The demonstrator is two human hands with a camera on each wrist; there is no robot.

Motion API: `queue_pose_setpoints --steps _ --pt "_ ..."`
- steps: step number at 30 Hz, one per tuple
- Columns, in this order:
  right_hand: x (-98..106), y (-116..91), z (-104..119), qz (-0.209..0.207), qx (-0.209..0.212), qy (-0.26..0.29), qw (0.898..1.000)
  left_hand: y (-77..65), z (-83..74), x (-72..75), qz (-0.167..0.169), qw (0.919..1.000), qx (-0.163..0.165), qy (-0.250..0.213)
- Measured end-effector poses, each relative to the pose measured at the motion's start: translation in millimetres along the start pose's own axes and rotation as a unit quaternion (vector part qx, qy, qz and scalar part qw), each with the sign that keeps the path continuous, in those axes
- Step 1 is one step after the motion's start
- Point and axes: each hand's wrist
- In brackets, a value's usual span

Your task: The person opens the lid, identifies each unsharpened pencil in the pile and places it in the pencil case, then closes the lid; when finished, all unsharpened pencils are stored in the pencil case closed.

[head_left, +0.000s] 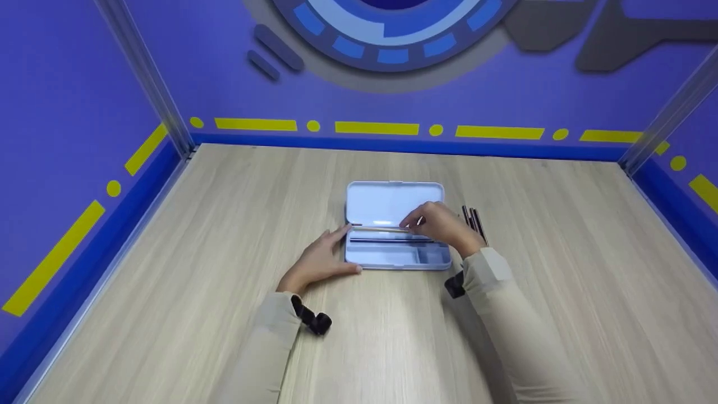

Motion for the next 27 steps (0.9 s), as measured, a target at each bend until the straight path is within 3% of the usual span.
queue_pose_setpoints --steps 8,27 --pt "-0.1 -2.5 -1.9 -0.004 0.008 0.011 1.000 1.9 1.7 -1.7 -0.003 1.0000 0.002 0.002" --pt "9.5 -12.3 -15.9 0.001 -0.069 0.016 0.998 0.1 0.4 -0.9 0.003 0.9999 0.015 -0.001"
Point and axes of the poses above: each hand's wrist, its own y-axis towards the middle knuckle, its own x-axis out of the back of the hand, z = x × y, and after that the axes turned 6 degrees about -z, right-handed
